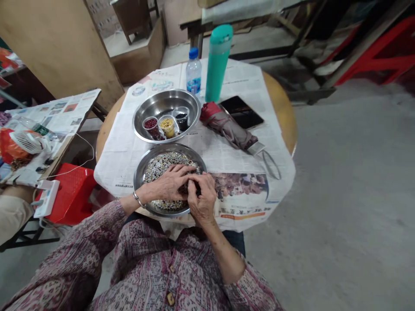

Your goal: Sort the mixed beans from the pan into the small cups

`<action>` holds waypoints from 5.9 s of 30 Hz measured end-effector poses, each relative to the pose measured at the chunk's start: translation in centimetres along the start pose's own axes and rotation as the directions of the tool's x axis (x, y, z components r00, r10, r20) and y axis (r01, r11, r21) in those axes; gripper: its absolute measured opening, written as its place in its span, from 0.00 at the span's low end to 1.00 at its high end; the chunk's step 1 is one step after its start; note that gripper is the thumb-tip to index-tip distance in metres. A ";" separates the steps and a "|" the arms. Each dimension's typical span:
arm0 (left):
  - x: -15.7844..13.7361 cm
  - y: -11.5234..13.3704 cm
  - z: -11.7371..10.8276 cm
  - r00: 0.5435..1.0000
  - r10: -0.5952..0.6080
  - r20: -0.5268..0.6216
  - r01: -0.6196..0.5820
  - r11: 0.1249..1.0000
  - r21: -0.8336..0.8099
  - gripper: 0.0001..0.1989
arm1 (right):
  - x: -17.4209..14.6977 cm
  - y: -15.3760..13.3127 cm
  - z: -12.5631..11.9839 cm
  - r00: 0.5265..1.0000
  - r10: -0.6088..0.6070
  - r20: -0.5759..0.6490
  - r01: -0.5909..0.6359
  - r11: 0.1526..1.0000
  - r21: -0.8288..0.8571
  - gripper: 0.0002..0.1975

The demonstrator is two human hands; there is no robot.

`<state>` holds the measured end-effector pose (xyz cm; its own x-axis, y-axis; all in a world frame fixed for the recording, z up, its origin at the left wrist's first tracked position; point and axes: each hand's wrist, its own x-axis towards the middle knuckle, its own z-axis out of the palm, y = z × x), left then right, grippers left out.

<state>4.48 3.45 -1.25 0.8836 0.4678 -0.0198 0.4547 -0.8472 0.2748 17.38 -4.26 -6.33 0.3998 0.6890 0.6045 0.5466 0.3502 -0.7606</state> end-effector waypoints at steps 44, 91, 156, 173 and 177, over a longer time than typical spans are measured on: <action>-1.3 -1.9 -1.3 0.975 -0.217 -0.046 0.196 0.942 -0.273 0.13 | -0.2 0.1 -0.2 0.998 -0.013 0.057 0.017 0.998 -0.064 0.05; 0.2 -2.4 -0.4 0.983 -0.116 -0.144 0.119 0.993 0.016 0.11 | -0.1 0.1 -0.2 0.997 -0.033 0.065 0.036 0.998 -0.048 0.04; -12.4 -0.2 4.7 0.701 -0.356 -0.617 0.246 0.934 -0.260 0.11 | 2.4 -3.6 2.6 0.444 -0.116 0.888 0.060 0.993 0.100 0.12; -12.3 -0.1 4.6 0.682 -0.378 -0.626 0.248 0.925 -0.288 0.10 | 7.1 0.1 4.9 0.464 -0.101 0.880 0.427 0.896 -0.122 0.08; -12.3 -0.2 4.7 0.682 -0.377 -0.627 0.248 0.925 -0.287 0.10 | 6.1 0.2 1.2 0.424 -0.061 0.904 0.272 0.960 -0.062 0.09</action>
<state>-5.96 -3.38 -5.57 0.3613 0.7962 0.4853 0.6076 -0.5958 0.5252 19.04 0.79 -3.14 -0.5293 0.8438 0.0889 0.6796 0.4843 -0.5510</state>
